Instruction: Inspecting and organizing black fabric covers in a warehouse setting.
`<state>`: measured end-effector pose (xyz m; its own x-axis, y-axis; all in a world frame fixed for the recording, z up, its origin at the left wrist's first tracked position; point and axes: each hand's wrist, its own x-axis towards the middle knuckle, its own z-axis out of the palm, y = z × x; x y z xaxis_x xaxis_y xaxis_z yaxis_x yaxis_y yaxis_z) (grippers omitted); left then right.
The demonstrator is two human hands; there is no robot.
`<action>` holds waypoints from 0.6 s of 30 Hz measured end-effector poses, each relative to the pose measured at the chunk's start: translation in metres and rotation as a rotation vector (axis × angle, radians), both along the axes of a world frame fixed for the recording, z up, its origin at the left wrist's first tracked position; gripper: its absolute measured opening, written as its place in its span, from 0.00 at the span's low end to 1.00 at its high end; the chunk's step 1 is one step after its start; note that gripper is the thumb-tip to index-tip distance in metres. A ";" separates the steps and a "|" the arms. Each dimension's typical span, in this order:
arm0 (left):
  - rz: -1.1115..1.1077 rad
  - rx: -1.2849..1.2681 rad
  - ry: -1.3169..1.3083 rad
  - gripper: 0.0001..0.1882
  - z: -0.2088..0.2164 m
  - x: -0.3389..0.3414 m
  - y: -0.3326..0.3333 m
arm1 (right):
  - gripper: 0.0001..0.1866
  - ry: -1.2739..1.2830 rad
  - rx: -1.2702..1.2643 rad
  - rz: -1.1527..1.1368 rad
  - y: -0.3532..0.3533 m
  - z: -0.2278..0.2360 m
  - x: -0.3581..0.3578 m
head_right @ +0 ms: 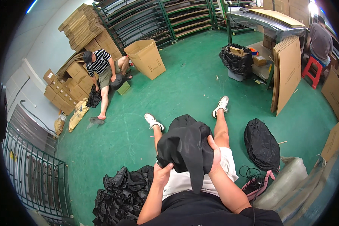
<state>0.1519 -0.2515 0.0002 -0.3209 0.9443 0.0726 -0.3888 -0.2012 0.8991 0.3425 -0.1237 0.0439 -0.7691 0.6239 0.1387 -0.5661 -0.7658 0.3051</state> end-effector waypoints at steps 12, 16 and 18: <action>0.030 -0.123 -0.287 0.26 0.006 -0.016 -0.016 | 0.27 -0.414 0.099 0.049 -0.013 -0.043 0.019; -0.053 -0.048 -0.775 0.26 0.002 -0.027 -0.023 | 0.28 -0.370 0.154 0.169 -0.017 -0.029 0.020; -0.098 -0.030 -0.883 0.26 0.008 -0.022 -0.021 | 0.27 -0.431 0.264 0.175 -0.023 -0.021 0.014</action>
